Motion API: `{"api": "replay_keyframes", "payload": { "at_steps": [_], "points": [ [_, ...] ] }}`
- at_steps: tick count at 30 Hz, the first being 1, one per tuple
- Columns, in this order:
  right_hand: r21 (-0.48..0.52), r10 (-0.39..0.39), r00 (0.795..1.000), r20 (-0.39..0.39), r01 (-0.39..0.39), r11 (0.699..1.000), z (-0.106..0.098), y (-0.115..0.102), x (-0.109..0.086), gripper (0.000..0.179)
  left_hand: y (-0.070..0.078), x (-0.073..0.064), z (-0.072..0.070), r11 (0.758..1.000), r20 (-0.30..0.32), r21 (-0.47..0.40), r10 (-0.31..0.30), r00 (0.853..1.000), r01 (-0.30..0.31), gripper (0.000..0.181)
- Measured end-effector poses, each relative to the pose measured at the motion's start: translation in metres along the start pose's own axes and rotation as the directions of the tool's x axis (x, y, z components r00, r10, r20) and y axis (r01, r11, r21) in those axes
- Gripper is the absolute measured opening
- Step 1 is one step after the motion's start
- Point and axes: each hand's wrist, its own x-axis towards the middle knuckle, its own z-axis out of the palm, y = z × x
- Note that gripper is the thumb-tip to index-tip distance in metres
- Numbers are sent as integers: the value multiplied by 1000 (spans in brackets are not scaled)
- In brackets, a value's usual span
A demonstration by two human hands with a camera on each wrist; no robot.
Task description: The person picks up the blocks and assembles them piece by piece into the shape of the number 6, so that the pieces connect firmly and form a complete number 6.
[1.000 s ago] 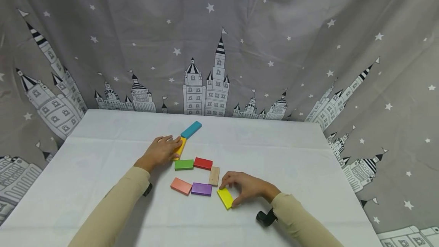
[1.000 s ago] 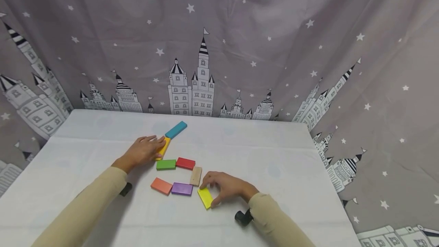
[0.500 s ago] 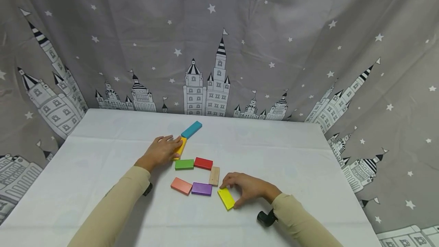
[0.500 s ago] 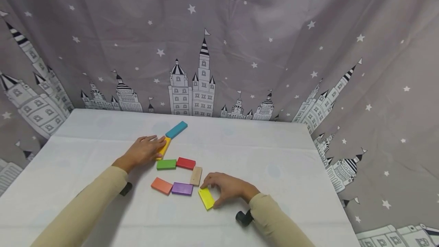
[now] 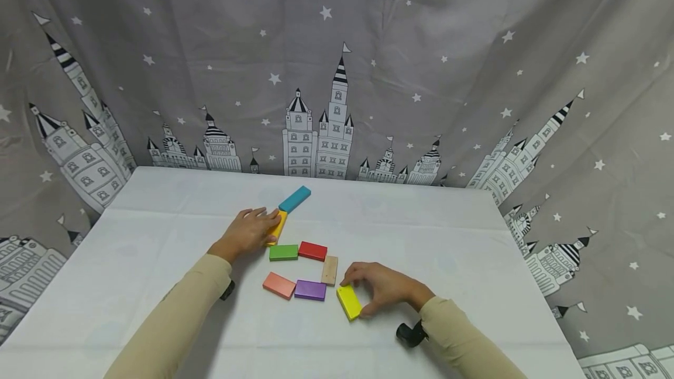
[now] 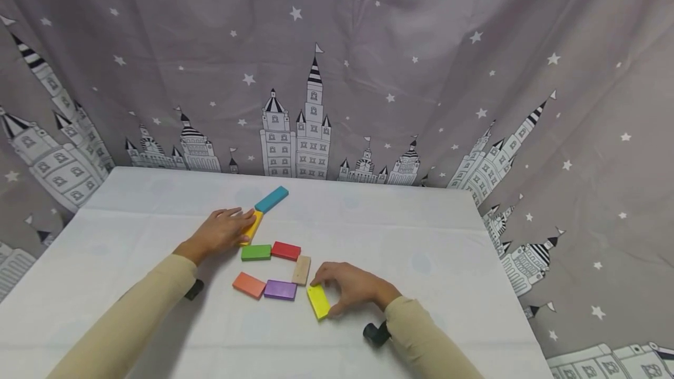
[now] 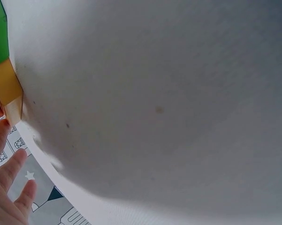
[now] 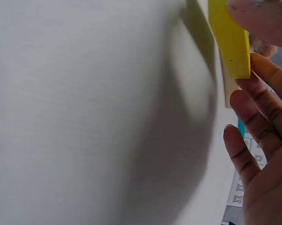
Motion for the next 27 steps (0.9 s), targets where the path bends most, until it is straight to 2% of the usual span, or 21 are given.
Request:
{"api": "replay_keyframes", "payload": {
  "at_steps": [10,21,27],
  "points": [
    [18,-17,999,-29,17,1000,-10,-8,19,55,-1,-4,-1,1000,8,-8,0,1000,0,63],
    [12,-44,997,-63,45,999,-8,-23,59,57,0,-6,-1,1000,13,-10,-5,1000,5,63],
    [-26,-74,995,-70,72,997,-4,-31,81,56,0,-5,-2,1000,17,5,1,1000,-1,63]
  ]
}}
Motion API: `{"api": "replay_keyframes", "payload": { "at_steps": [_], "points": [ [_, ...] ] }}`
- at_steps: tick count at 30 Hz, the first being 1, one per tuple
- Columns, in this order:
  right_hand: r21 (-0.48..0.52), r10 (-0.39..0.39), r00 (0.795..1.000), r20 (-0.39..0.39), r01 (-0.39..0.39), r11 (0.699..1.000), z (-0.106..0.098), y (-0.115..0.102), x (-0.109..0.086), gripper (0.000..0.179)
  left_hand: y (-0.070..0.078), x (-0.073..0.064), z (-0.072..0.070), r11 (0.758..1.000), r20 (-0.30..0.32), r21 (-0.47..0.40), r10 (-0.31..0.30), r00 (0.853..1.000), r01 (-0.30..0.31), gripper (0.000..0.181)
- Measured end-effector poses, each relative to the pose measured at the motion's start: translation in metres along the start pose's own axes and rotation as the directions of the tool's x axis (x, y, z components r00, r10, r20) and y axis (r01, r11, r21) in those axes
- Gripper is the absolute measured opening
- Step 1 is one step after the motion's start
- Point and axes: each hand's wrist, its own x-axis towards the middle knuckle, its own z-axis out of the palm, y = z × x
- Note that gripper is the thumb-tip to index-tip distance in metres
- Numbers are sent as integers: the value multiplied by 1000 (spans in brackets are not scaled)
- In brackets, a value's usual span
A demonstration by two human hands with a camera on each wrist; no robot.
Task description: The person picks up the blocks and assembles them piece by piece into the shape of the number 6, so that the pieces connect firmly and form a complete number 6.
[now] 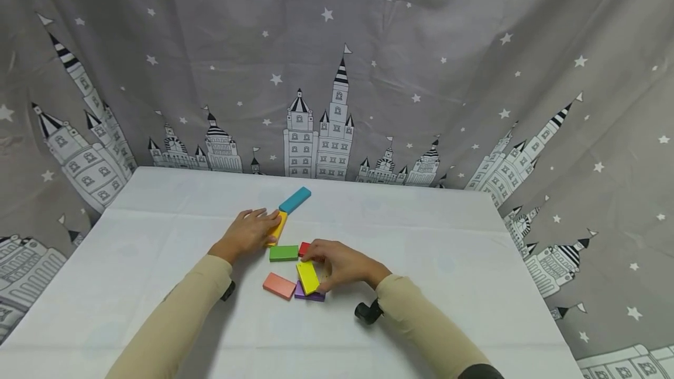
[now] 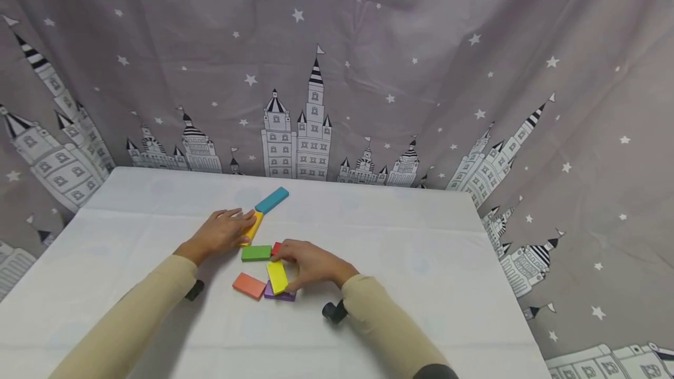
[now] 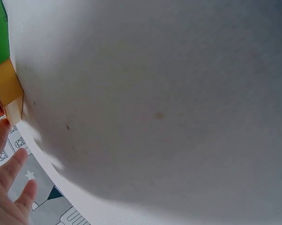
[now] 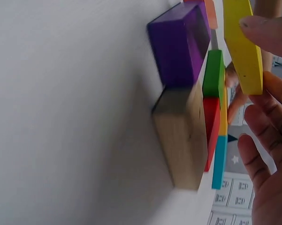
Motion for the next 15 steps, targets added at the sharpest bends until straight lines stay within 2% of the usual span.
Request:
{"api": "replay_keyframes", "payload": {
  "at_steps": [8,15],
  "points": [
    [-6,13,999,-30,-13,1000,6,-9,25,55,-1,4,-2,1000,2,11,1,1000,-1,63],
    [-13,55,996,-74,-57,998,14,-17,43,57,-1,3,-1,1000,-14,16,15,1000,-14,64]
  ]
}}
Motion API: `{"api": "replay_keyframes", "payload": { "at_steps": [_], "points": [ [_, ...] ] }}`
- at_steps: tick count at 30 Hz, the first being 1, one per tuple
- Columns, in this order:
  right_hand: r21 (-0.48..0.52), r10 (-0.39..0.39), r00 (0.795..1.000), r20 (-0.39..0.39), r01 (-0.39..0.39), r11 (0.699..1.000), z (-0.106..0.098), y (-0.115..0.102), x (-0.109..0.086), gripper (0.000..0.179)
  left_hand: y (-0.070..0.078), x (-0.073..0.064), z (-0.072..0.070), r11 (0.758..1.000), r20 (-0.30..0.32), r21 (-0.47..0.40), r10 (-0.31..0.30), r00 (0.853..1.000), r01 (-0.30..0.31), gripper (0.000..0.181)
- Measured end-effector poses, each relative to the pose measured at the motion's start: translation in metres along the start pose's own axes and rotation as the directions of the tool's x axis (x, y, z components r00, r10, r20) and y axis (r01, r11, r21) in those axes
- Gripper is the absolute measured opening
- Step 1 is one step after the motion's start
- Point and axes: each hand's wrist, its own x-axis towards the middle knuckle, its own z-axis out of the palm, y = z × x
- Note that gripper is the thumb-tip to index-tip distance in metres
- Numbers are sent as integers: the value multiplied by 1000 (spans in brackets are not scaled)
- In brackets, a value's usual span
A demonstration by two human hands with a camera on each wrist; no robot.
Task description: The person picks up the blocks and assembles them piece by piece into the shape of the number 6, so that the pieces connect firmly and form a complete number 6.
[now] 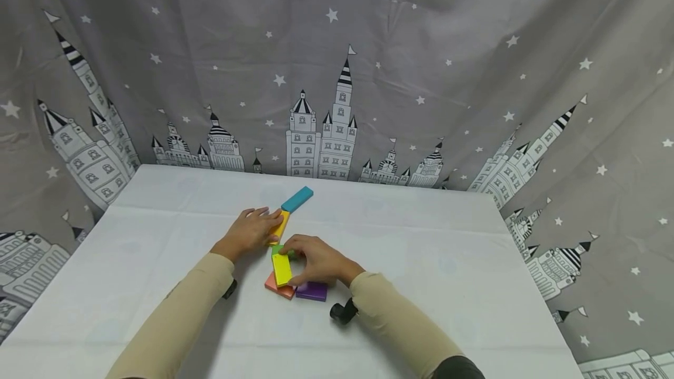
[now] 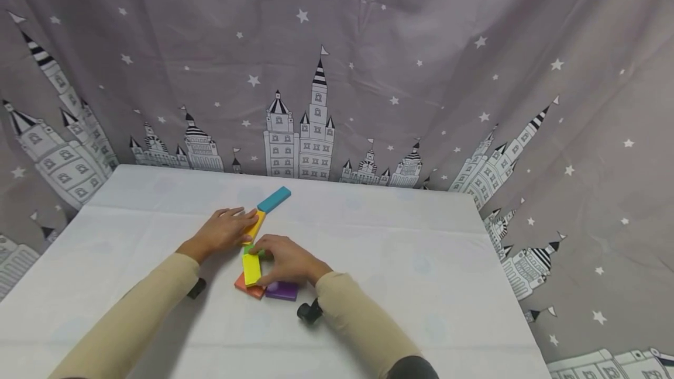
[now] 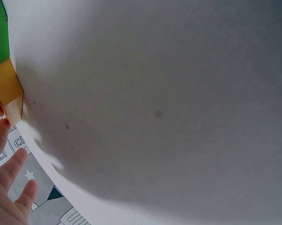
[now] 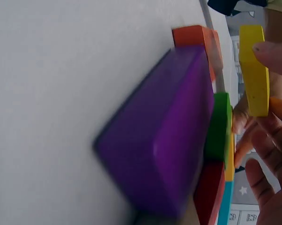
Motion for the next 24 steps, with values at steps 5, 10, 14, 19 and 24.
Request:
{"api": "replay_keyframes", "payload": {
  "at_steps": [5,10,14,19,24],
  "points": [
    [12,54,998,-44,-53,998,9,-5,8,57,0,0,0,1000,-7,9,9,1000,-9,64],
    [-24,86,994,-73,-88,996,18,-10,14,58,2,1,-2,1000,4,11,4,1000,-4,63],
    [-13,123,988,-91,-125,992,24,-15,17,60,2,2,-3,1000,17,4,-17,1000,17,63],
    [2,141,981,-134,-142,990,29,-20,19,61,1,3,-2,1000,17,6,-24,1000,24,63],
    [20,176,974,-143,-175,984,34,-23,21,61,0,3,0,1000,10,11,-15,1000,15,63]
  ]
}}
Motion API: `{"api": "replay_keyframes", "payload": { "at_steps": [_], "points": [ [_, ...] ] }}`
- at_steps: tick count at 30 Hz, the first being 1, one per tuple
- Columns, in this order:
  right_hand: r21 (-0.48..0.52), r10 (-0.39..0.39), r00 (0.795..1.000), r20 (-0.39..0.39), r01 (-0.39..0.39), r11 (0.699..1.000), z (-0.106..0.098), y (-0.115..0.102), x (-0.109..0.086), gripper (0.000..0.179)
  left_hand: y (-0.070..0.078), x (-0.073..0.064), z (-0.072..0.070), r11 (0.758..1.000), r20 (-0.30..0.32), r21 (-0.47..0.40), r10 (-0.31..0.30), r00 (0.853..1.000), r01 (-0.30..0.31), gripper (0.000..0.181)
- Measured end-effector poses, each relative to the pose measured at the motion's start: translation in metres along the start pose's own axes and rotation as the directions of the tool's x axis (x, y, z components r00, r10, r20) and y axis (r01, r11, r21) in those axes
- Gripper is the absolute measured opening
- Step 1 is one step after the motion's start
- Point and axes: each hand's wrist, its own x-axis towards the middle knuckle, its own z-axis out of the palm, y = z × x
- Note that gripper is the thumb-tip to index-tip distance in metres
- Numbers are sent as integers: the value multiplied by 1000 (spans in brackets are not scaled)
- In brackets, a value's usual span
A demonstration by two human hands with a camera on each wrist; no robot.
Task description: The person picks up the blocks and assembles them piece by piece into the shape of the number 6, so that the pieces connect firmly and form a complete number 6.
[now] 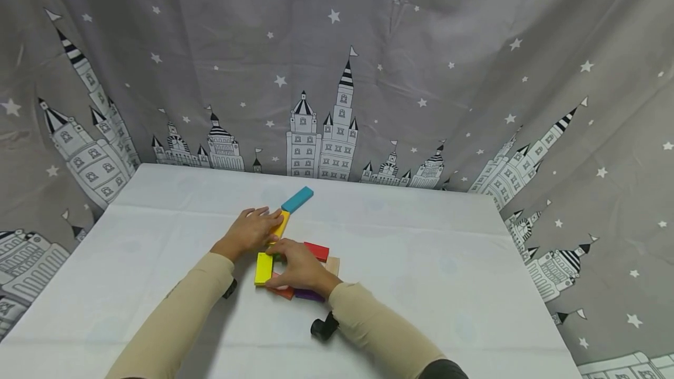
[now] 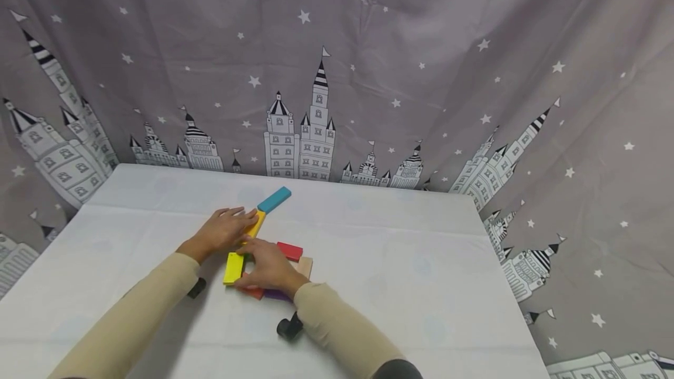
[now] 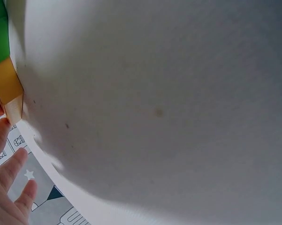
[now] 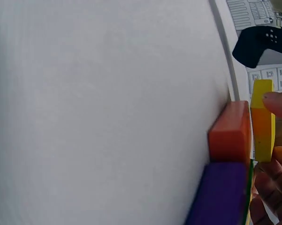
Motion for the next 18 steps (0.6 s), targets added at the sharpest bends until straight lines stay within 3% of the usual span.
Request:
{"api": "replay_keyframes", "payload": {
  "at_steps": [18],
  "points": [
    [-96,10,996,-87,-19,995,12,-3,1,60,-1,-1,1,1000,-13,1,14,1000,-14,61]
  ]
}}
